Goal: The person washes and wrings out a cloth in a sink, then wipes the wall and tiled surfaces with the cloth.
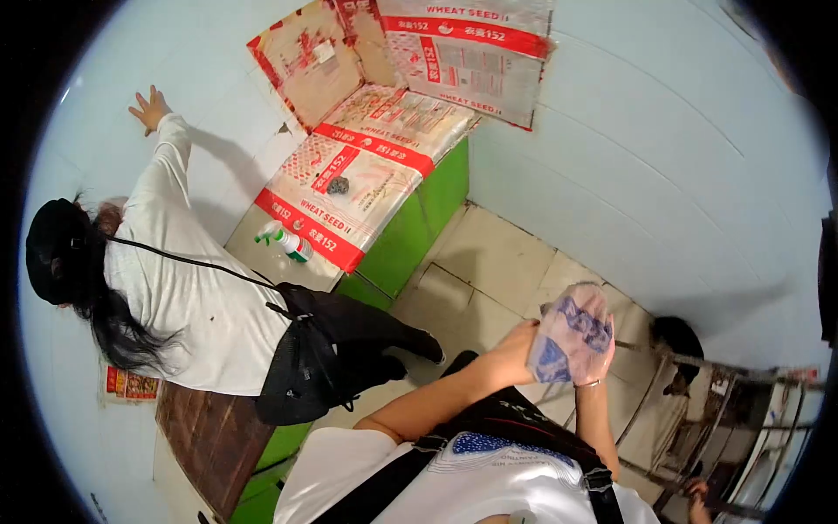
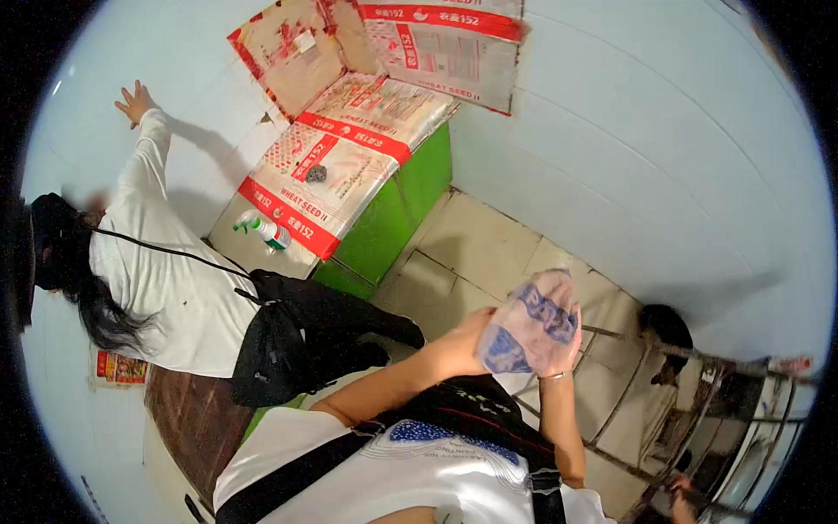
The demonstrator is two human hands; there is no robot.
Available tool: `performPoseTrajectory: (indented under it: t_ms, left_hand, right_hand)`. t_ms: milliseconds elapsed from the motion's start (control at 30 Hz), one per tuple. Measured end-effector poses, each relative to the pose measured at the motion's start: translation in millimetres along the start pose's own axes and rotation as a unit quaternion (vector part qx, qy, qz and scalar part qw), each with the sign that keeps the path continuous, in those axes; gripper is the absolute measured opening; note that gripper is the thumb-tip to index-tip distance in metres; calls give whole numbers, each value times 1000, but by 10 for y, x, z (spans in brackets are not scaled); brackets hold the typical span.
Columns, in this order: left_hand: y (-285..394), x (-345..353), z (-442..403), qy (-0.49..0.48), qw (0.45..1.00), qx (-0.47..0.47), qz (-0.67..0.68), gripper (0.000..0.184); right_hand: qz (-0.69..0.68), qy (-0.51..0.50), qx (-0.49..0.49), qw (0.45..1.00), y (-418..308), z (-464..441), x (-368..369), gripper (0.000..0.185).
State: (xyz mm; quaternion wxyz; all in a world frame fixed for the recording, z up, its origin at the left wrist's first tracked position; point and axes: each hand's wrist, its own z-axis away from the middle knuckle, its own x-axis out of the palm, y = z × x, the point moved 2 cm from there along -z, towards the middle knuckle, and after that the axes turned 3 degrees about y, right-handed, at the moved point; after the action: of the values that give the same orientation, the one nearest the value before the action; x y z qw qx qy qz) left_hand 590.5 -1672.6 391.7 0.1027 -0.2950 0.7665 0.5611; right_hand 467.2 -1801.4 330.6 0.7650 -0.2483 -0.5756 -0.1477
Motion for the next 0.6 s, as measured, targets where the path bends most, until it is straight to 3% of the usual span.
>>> performPoseTrajectory:
  t_ms: [67, 133, 200, 267, 300, 400, 433, 467, 533, 567, 600]
  left_hand:
    - [146, -203, -68, 50, 998, -36, -6, 37]
    - [-199, -523, -210, 128, 971, -123, 159, 52]
    - [-624, -791, -439, 155, 975, -124, 101, 55]
    - [-650, -952, -635, 180, 981, -67, -10, 46]
    - [-1193, -1131, -780, 158, 976, -52, -139, 35]
    - [-1684, -1269, -906, 189, 966, -64, -162, 26]
    - [-1735, -1527, -1017, 146, 966, -126, -175, 24]
    - [-1703, -1794, -1084, 157, 963, -129, -175, 24]
    - [-1699, -2348, -1176, 243, 949, -199, 6, 21]
    - [-1780, -2610, -1191, 157, 947, -275, -53, 22]
    - [-1899, -2745, -1204, 162, 944, -282, -56, 22]
  right_hand:
    - [46, -3, 58, 997, 51, -180, 300, 59]
    - [42, 16, 112, 993, 296, -884, 219, 64]
    - [24, 27, 192, 981, 565, -1570, 124, 66]
    - [6, -3, 243, 970, 778, -1732, 392, 64]
    - [-1, -20, 303, 953, 1031, -2246, 503, 63]
    - [-14, -81, 337, 938, 1186, -2777, 604, 57]
    - [35, -49, 355, 933, 1243, -3103, 564, 52]
    - [43, -51, 364, 929, 1285, -3327, 729, 52]
    - [105, -28, 302, 947, 1335, -3769, 1146, 52]
    - [27, -143, 394, 908, 1281, -3990, 1344, 52]
    - [24, -143, 402, 904, 1288, -4176, 1462, 52]
